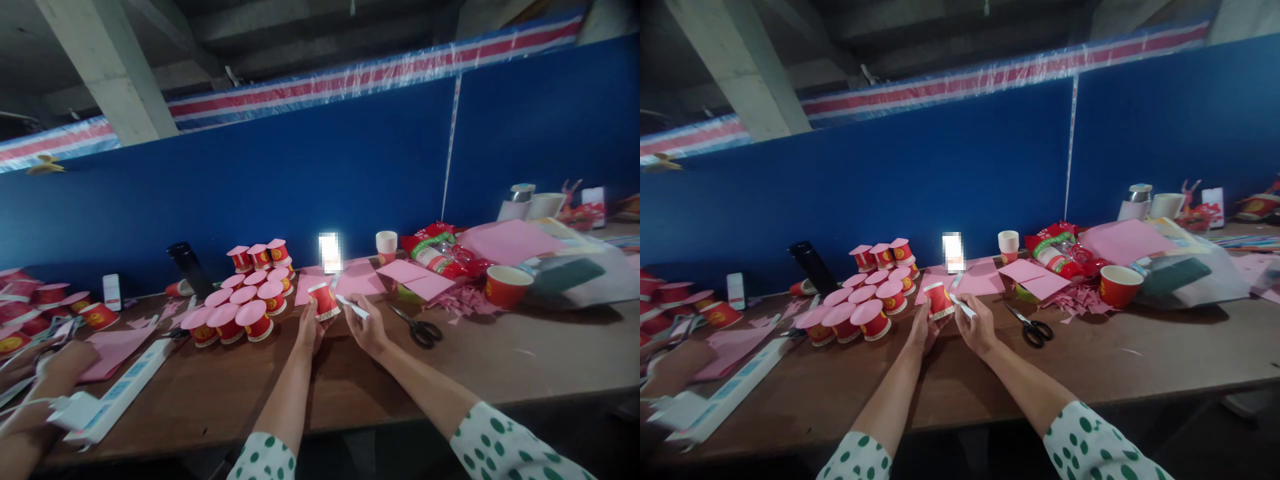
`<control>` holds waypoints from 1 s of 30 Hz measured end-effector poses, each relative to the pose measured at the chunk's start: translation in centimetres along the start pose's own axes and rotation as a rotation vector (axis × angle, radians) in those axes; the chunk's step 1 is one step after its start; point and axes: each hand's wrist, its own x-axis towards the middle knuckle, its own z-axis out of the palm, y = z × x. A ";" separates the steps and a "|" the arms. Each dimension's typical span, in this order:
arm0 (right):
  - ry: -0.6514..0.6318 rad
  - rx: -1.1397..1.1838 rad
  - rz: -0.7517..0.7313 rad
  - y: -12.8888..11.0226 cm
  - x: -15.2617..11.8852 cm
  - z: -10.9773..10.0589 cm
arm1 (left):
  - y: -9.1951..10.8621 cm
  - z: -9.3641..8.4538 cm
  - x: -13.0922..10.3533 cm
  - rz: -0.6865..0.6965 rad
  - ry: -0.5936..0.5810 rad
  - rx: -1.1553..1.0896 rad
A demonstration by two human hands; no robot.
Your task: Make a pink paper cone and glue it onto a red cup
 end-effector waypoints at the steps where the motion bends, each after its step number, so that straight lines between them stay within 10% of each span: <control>1: -0.001 0.002 -0.005 -0.1 0.0 -0.1 | 0.0 0.0 0.0 -0.004 -0.001 0.001; 30: -0.108 0.075 -0.080 0.1 -0.5 0.5 | 0.0 0.4 0.0 -0.002 0.057 -0.007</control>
